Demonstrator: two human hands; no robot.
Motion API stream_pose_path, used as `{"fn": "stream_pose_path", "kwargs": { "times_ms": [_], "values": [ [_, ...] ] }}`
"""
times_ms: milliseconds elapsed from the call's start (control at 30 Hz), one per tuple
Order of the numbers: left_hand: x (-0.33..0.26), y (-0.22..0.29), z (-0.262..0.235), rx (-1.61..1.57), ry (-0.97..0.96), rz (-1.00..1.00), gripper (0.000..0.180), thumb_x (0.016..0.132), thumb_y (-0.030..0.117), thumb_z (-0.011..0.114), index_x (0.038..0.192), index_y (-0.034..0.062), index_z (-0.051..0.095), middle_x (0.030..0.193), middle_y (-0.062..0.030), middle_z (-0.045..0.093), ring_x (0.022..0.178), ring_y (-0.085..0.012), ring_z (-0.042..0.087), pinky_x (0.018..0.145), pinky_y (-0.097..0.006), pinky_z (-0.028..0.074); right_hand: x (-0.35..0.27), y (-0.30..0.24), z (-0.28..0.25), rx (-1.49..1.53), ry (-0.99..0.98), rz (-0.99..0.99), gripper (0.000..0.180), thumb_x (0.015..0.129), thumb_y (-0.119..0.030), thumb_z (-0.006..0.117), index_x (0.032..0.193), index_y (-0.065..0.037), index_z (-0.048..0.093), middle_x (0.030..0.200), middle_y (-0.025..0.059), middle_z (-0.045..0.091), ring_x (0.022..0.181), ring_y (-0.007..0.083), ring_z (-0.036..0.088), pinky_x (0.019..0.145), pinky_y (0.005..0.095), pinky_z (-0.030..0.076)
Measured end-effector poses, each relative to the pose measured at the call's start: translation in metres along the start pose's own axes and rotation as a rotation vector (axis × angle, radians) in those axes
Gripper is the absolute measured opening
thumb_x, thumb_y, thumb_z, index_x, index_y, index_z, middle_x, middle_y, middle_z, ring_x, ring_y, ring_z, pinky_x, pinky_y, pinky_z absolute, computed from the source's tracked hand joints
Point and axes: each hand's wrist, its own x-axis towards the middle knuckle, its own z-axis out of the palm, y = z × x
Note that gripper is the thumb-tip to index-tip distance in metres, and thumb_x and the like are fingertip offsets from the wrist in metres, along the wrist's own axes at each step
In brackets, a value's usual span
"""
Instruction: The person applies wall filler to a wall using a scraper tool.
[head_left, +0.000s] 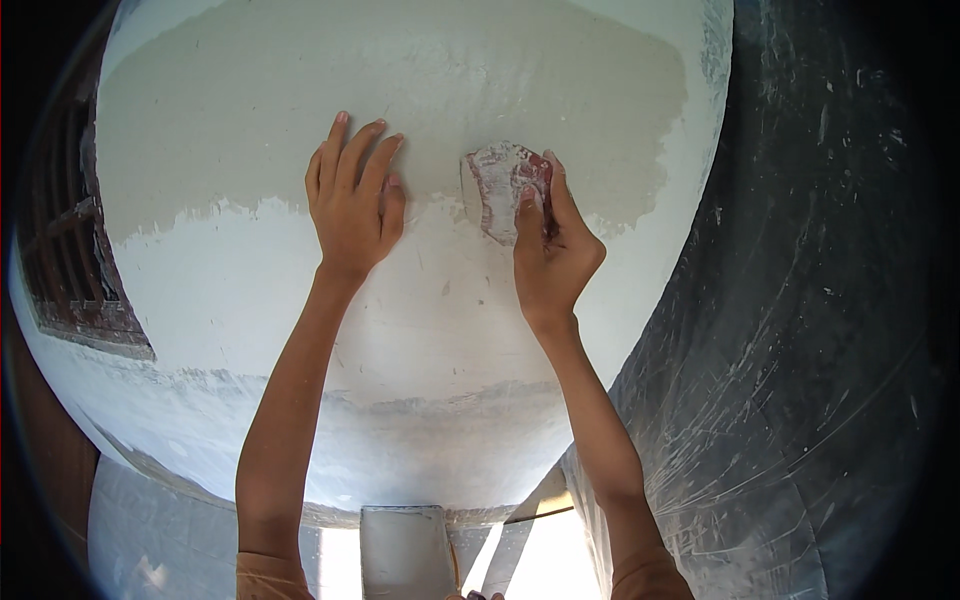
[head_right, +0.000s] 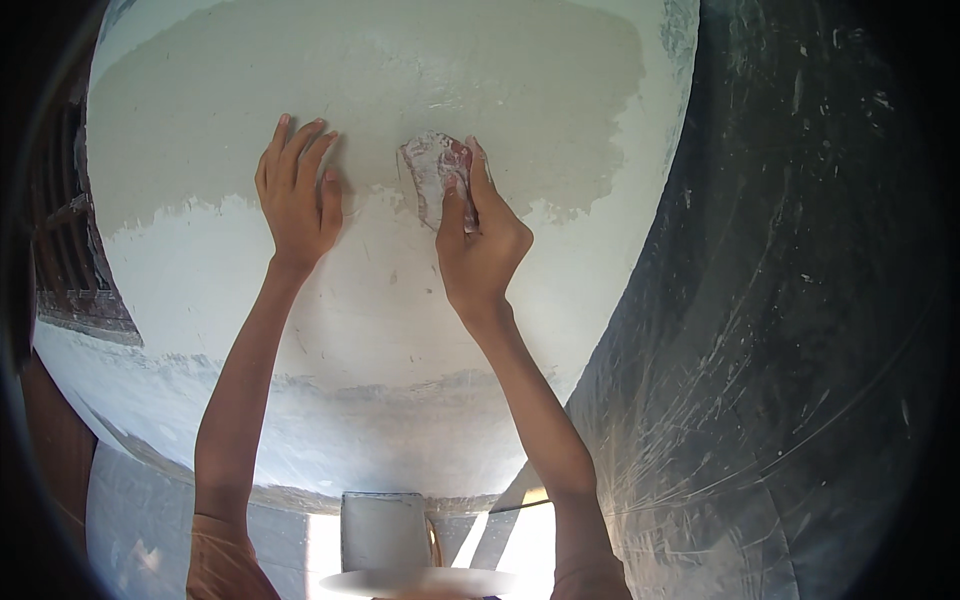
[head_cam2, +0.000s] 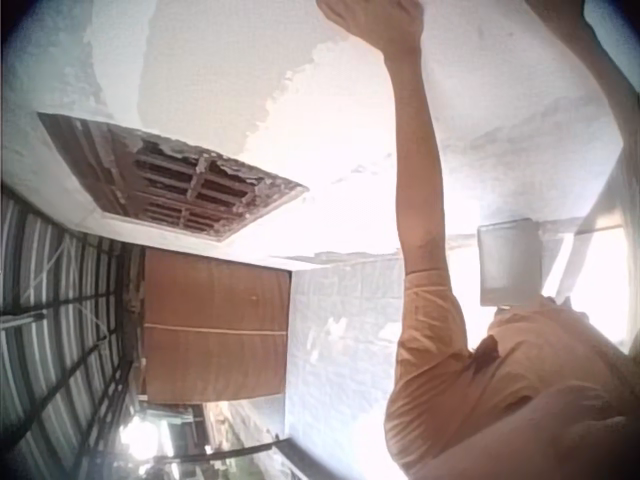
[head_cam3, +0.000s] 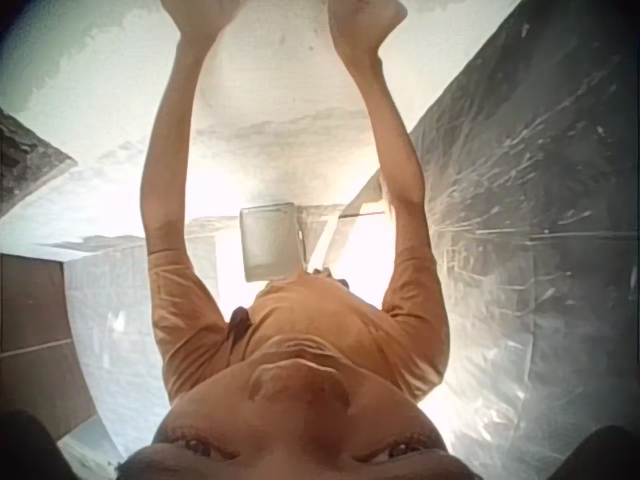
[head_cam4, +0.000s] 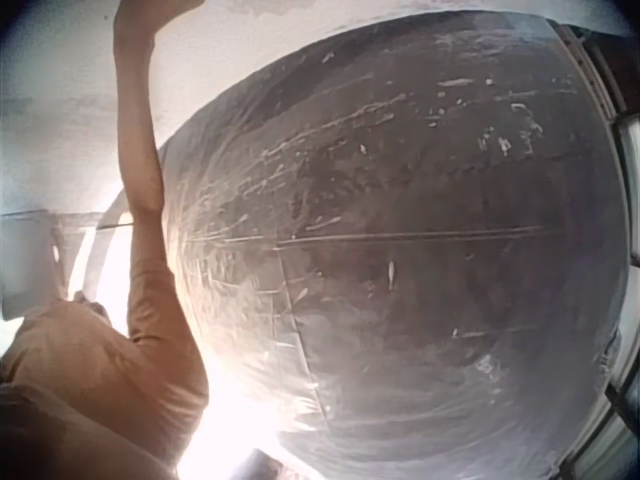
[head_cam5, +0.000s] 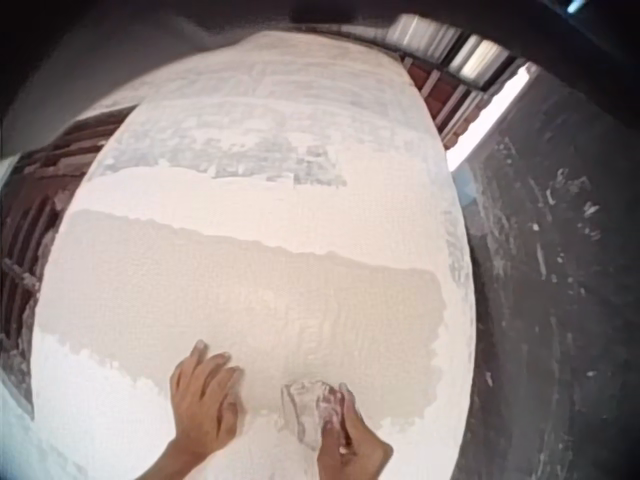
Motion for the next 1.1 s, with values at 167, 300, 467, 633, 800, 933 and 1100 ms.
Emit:
{"fn": "stream_pose_path", "kwargs": {
  "times_ms": [167, 300, 467, 633, 800, 933, 1100],
  "values": [
    [0.0, 0.0, -0.002, 0.002, -0.051, -0.001, 0.034, 0.086, 0.01, 0.048, 0.118, 0.0075, 0.061, 0.13, -0.0069, 0.057, 0.135, -0.0328, 0.039, 0.106, -0.046, 0.028, 0.014, 0.009, -0.031, -0.098, 0.244, 0.024, 0.037, 0.088, 0.005, 0.058, 0.125, 0.01, 0.056, 0.106, 0.0216, 0.07, 0.087, 0.0123, 0.065, 0.074, 0.0239, 0.051],
    [-0.001, -0.001, -0.001, 0.017, -0.054, -0.004, 0.034, 0.086, 0.01, 0.048, 0.117, 0.0075, 0.061, 0.129, -0.0067, 0.057, 0.135, -0.0325, 0.039, 0.106, -0.046, 0.028, 0.013, 0.005, -0.046, -0.02, 0.377, 0.064, 0.037, 0.09, 0.004, 0.057, 0.127, 0.009, 0.055, 0.104, 0.0167, 0.07, 0.082, 0.0069, 0.061, 0.071, 0.0202, 0.049],
    [0.0, -0.002, -0.002, 0.006, -0.038, 0.008, 0.034, 0.086, 0.01, 0.048, 0.117, 0.0074, 0.062, 0.128, -0.0063, 0.058, 0.135, -0.0322, 0.04, 0.106, -0.045, 0.029, -0.015, 0.006, -0.017, 0.093, 0.108, 0.049, 0.04, 0.09, 0.005, 0.057, 0.129, 0.009, 0.053, 0.106, 0.0133, 0.07, 0.082, 0.0057, 0.058, 0.073, 0.0198, 0.048],
    [-0.002, 0.002, -0.002, 0.01, -0.057, -0.008, 0.034, 0.086, 0.01, 0.048, 0.116, 0.0073, 0.062, 0.128, -0.0062, 0.058, 0.134, -0.0321, 0.041, 0.106, -0.045, 0.029, -0.005, 0.017, -0.045, 0.135, 0.3, 0.164, 0.038, 0.093, 0.003, 0.055, 0.13, 0.009, 0.052, 0.107, 0.0145, 0.068, 0.091, 0.0094, 0.06, 0.078, 0.0212, 0.049],
    [0.0, 0.002, 0.0, 0.007, -0.064, -0.009, 0.033, 0.086, 0.009, 0.048, 0.116, 0.0074, 0.062, 0.127, -0.0063, 0.058, 0.134, -0.0321, 0.041, 0.105, -0.045, 0.029, -0.005, 0.006, -0.022, 0.261, 0.227, 0.135, 0.04, 0.092, 0.003, 0.056, 0.132, 0.008, 0.051, 0.107, 0.0124, 0.068, 0.087, 0.0077, 0.059, 0.078, 0.0195, 0.048],
    [0.001, -0.004, -0.002, 0.017, 0.006, 0.004, 0.033, 0.079, 0.011, 0.052, 0.109, 0.0085, 0.066, 0.12, -0.0057, 0.062, 0.129, -0.0322, 0.046, 0.103, -0.043, 0.033, -0.007, 0.019, -0.02, 0.224, 0.111, 0.209, 0.04, 0.092, 0.002, 0.058, 0.131, 0.008, 0.052, 0.109, 0.0103, 0.067, 0.087, 0.0063, 0.058, 0.076, 0.0192, 0.048],
    [0.001, 0.003, 0.001, 0.02, -0.042, -0.022, 0.035, 0.086, 0.011, 0.049, 0.119, 0.0068, 0.06, 0.129, -0.0062, 0.057, 0.136, -0.0323, 0.04, 0.105, -0.044, 0.029, 0.004, 0.025, -0.047, 0.331, 0.379, 0.282, 0.039, 0.096, -0.005, 0.056, 0.133, 0.008, 0.05, 0.111, 0.014, 0.067, 0.092, 0.0151, 0.066, 0.078, 0.0255, 0.054]
  ]
}}
